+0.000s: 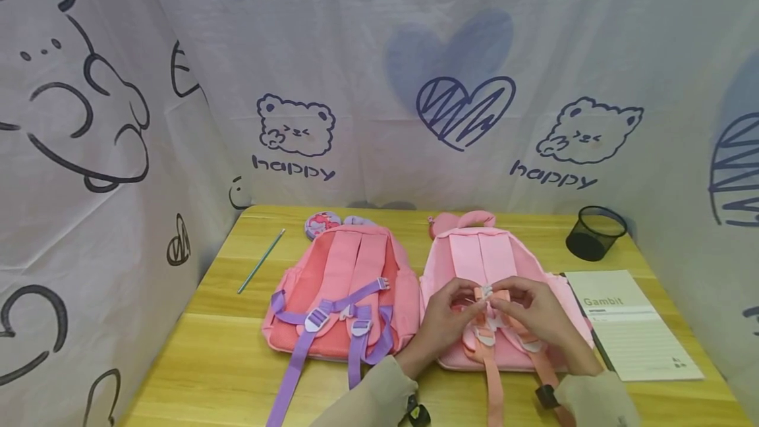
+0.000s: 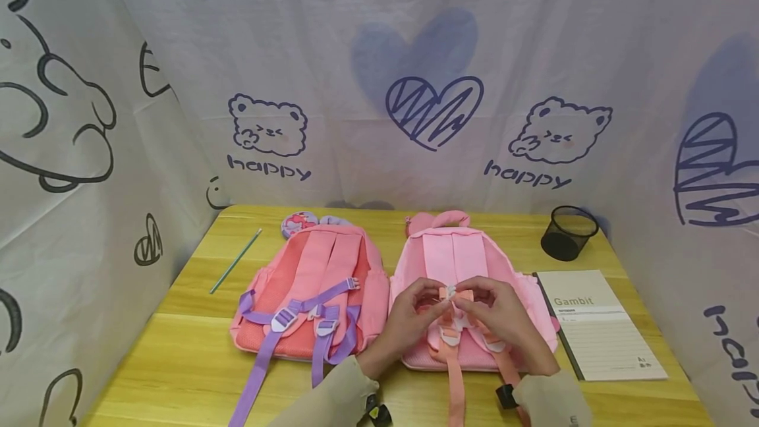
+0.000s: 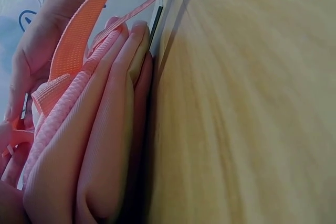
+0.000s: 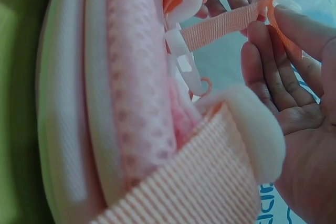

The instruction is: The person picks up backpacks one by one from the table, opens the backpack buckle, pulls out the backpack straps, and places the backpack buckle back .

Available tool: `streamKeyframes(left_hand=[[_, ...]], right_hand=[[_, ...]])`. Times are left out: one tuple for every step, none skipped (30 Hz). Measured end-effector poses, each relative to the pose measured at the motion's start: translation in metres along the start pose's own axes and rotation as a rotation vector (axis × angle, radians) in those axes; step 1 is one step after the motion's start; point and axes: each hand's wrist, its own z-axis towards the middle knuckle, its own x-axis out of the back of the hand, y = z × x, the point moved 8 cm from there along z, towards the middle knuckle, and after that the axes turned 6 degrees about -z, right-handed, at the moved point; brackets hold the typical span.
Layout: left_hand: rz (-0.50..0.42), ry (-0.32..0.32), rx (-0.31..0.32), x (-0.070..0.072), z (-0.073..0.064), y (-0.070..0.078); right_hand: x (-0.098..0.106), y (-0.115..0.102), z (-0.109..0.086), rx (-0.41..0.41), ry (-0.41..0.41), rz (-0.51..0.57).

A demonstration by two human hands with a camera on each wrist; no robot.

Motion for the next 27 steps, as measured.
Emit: streamKeyframes(left_hand=[[-0.002,-0.002,-0.006,0.000,0.000,0.000],[0.001,-0.002,-0.012,-0.001,0.000,0.001],[0.005,-0.002,-0.014,-0.001,0.000,0.001],[0.010,0.000,-0.019,-0.001,0.000,0.001],[0.014,0.001,-0.022,-0.001,0.000,0.002],[0.015,0.003,-0.020,-0.001,0.000,0.002],[0.016,0.005,-0.020,-0.001,0.000,0.002],[0.015,0.006,-0.013,-0.001,0.000,0.002],[0.011,0.009,-0.007,0.000,0.000,0.002],[0.005,0.011,-0.003,0.000,0.000,0.002],[-0.004,0.014,0.003,0.000,-0.001,0.002],[-0.009,0.017,0.009,0.000,-0.001,0.001],[-0.008,0.019,0.015,0.001,-0.001,0.001],[-0.009,0.021,0.024,0.001,-0.001,0.000],[-0.004,0.023,0.025,0.001,-0.001,0.000],[-0.001,0.022,0.027,0.002,-0.001,-0.001],[0.000,0.021,0.027,0.002,0.000,-0.001],[0.000,0.017,0.024,0.002,0.000,-0.001],[-0.001,0.012,0.022,0.001,0.000,-0.002],[-0.006,0.007,0.017,0.001,0.000,-0.001],[-0.011,0.001,0.011,0.001,-0.001,-0.001],[-0.017,-0.005,0.008,0.000,-0.001,-0.001],[-0.018,-0.009,0.003,0.000,-0.001,-0.001],[-0.017,-0.012,-0.002,-0.001,-0.001,-0.001],[-0.014,-0.014,-0.002,-0.001,-0.001,-0.001],[-0.013,-0.014,-0.006,-0.001,-0.001,-0.001],[-0.010,-0.013,-0.006,-0.001,-0.001,-0.001]], right_hand=[[-0.001,0.000,0.000,0.007,-0.001,0.010],[-0.001,0.000,0.001,0.014,-0.002,0.019],[-0.002,0.000,0.001,0.019,-0.006,0.033],[-0.003,-0.001,0.002,0.024,-0.010,0.042],[-0.003,-0.001,0.002,0.025,-0.011,0.045],[-0.003,-0.001,0.002,0.024,-0.012,0.044],[-0.003,-0.001,0.002,0.018,-0.011,0.041],[-0.003,-0.001,0.002,0.013,-0.012,0.033],[-0.002,0.000,0.001,0.004,-0.013,0.025],[-0.001,0.001,0.000,-0.007,-0.012,0.007],[0.001,0.002,0.000,-0.022,-0.010,-0.012],[0.002,0.003,-0.001,-0.037,-0.009,-0.027],[0.004,0.005,-0.002,-0.051,-0.006,-0.039],[0.005,0.006,-0.003,-0.063,-0.001,-0.055],[0.006,0.007,-0.003,-0.076,0.003,-0.069],[0.006,0.008,-0.004,-0.081,0.006,-0.079],[0.007,0.008,-0.004,-0.081,0.010,-0.081],[0.006,0.008,-0.003,-0.078,0.014,-0.076],[0.006,0.008,-0.003,-0.071,0.015,-0.071],[0.005,0.007,-0.003,-0.062,0.017,-0.059],[0.004,0.005,-0.003,-0.049,0.016,-0.046],[0.003,0.004,-0.002,-0.032,0.016,-0.030],[0.002,0.003,-0.002,-0.021,0.014,-0.011],[0.000,0.001,-0.002,-0.010,0.012,0.004],[-0.001,0.000,-0.002,0.001,0.008,0.019],[-0.002,-0.001,-0.001,0.010,0.003,0.030],[-0.002,-0.001,-0.001,0.015,-0.004,0.034]])
